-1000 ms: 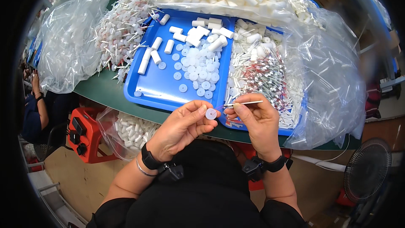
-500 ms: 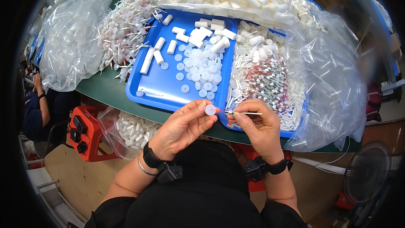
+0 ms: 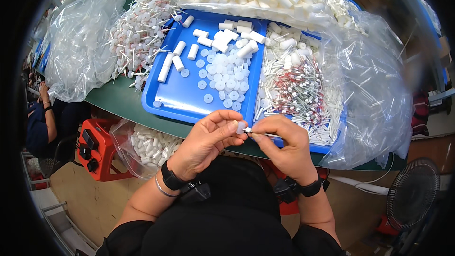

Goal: The person assembles small white plastic components by hand. They pick up a cylindrical piece and a thin rod from a blue tray, insert the rod into the cylinder, and place the finished unit into a plastic bag. The process is repeated continuously throughout the clip.

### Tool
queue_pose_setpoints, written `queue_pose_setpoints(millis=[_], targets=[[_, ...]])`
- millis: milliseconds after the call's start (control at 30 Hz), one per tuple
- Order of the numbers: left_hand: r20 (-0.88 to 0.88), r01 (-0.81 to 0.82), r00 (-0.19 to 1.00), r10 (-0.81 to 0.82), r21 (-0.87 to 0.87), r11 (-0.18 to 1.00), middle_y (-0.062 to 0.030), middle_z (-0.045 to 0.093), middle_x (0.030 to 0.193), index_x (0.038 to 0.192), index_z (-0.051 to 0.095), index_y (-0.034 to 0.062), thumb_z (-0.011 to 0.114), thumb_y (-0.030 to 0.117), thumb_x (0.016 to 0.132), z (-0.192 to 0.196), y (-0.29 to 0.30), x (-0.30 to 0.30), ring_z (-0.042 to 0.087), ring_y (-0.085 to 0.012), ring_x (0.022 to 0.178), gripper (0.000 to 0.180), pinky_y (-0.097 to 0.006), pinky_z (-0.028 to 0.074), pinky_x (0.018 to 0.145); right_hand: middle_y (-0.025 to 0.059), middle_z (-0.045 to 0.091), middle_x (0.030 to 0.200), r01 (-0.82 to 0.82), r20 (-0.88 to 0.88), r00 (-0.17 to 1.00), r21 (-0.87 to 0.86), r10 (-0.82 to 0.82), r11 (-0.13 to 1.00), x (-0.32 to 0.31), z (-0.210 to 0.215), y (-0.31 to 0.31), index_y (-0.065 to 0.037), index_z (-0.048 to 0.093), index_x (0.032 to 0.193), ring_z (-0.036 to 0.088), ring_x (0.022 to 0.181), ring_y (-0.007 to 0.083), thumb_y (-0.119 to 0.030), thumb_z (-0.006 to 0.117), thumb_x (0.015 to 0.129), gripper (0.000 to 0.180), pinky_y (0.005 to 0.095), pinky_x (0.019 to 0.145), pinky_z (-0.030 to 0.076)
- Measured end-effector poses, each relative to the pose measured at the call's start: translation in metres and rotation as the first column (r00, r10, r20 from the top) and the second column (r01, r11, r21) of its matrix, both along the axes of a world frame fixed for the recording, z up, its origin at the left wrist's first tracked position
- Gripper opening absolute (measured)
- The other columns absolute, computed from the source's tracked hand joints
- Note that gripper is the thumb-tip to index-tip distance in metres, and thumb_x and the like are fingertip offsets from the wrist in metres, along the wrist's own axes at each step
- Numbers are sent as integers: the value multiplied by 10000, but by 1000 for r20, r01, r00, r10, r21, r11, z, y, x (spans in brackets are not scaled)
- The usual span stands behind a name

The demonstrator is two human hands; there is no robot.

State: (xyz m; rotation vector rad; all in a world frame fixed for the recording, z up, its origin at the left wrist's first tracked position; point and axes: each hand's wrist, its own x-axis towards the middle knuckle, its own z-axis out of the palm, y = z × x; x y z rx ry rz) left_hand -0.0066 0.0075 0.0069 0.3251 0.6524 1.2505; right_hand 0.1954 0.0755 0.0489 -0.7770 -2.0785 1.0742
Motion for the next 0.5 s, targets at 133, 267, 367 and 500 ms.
queue_pose_setpoints(millis=[133, 267, 367, 500], targets=[[-6, 16, 1000, -16, -21, 1000, -81, 682, 1090, 1266, 583, -5, 657, 146, 985, 1, 0, 0, 680, -153, 961, 328, -274, 566, 866, 138, 721, 931, 60, 161, 984, 130, -80, 990, -10, 6, -8, 21, 697, 993, 724, 811, 234, 27, 733, 834, 163, 318, 687, 566], [21, 2, 1000, -1, -63, 998, -76, 681, 1090, 1249, 613, -9, 660, 156, 985, -5, -2, 5, 675, -143, 957, 315, -271, 559, 871, 145, 718, 924, 9, 246, 961, 420, -124, 908, -10, 2, -8, 13, 704, 1003, 714, 756, 270, 35, 738, 803, 204, 332, 644, 568], [182, -7, 983, 26, -104, 995, -73, 683, 1081, 1222, 634, -14, 653, 176, 991, -9, -4, 14, 672, -138, 948, 300, -270, 557, 864, 130, 710, 880, 49, 191, 961, 595, -200, 802, -17, -7, -13, 7, 709, 1001, 705, 734, 269, 50, 729, 773, 233, 341, 606, 563], [170, -33, 984, 52, -117, 993, -68, 690, 1081, 1233, 634, 3, 644, 204, 997, -9, -8, 21, 675, -132, 921, 310, -269, 560, 846, 120, 696, 834, 36, 235, 940, 649, -246, 760, -22, -9, -19, 3, 713, 1014, 694, 709, 259, 57, 721, 759, 261, 341, 586, 556]])
